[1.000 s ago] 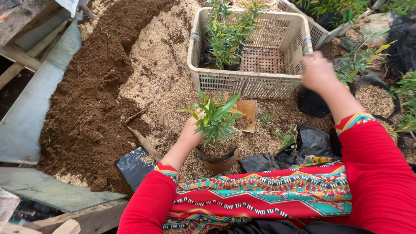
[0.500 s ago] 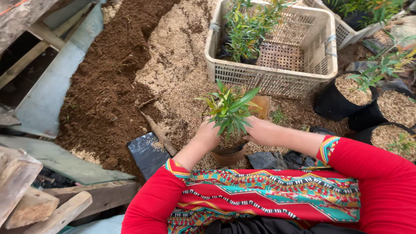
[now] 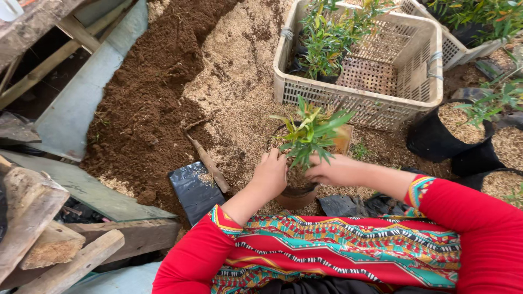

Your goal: The person removes a small plant from a black plastic nursery bag, places it into a new black polybag, and fills the bag with soil and wood shavings using a small scoop. The person then firms the medium around the plant and sets the finished pot aside.

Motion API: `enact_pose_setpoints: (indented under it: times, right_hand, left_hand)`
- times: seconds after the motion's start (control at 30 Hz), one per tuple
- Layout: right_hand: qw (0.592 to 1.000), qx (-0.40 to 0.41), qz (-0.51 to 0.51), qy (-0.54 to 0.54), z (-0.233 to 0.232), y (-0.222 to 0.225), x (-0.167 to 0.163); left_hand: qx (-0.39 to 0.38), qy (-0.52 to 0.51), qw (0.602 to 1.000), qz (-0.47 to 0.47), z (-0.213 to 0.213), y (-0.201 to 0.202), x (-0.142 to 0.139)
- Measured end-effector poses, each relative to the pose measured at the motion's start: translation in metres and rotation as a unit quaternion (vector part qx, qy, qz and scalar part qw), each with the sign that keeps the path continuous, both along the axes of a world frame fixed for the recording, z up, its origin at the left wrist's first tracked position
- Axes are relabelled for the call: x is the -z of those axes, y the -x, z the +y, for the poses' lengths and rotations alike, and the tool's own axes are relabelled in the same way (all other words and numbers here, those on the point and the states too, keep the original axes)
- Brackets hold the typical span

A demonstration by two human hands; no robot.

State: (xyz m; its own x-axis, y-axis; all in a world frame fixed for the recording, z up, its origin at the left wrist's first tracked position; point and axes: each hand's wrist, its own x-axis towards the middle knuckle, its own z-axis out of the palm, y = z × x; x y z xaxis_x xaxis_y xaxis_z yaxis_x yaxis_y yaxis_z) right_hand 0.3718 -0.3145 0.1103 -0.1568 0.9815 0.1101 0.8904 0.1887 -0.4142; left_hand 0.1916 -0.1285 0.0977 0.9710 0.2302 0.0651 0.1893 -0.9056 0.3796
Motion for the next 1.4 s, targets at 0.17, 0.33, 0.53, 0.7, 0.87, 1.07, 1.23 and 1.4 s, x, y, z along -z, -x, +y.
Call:
enact_pose_setpoints:
  times: [0.17,0.33,0.53,0.7,0.87,1.07,1.23,1.4]
  right_hand:
    - [0.99,0.106,-0.094,0.002,0.021,-0.07,0.047]
    - [0.985,0.132,-0.071,0.083,0.069,-0.101,0.094]
    - [0.998,0.045,-0.025,0.021,0.1,-0.103,0.097]
    - [0.983,0.063,-0.166,0.047,0.047,-0.096,0.064]
    - [0.968,0.104,-0.221,-0.062,0.004,-0.02,0.024]
    - [0.986,0.089,-0.138,0.013,0.005,0.047,-0.013]
    - [0.977,0.139,-0.146,0.066,-0.002,0.045,-0.028]
    - [0.978,0.131,-0.133,0.089,0.0,0.046,-0.026]
  left_hand:
    - [0.016,0.047,0.998,0.041,-0.009,0.0,-0.008]
    - [0.099,-0.019,0.991,0.084,-0.046,-0.004,0.0]
    - [0.098,-0.059,0.952,0.284,-0.051,-0.001,-0.012]
    - [0.083,-0.122,0.972,0.184,-0.021,0.004,-0.017]
    - [0.023,-0.126,0.99,0.063,-0.001,-0.014,-0.011]
    - [0.096,-0.056,0.988,-0.107,0.01,-0.047,0.01]
    - [0.133,0.041,0.975,-0.171,0.029,-0.073,0.03]
    - [0.07,0.009,0.993,-0.092,0.045,-0.08,0.029]
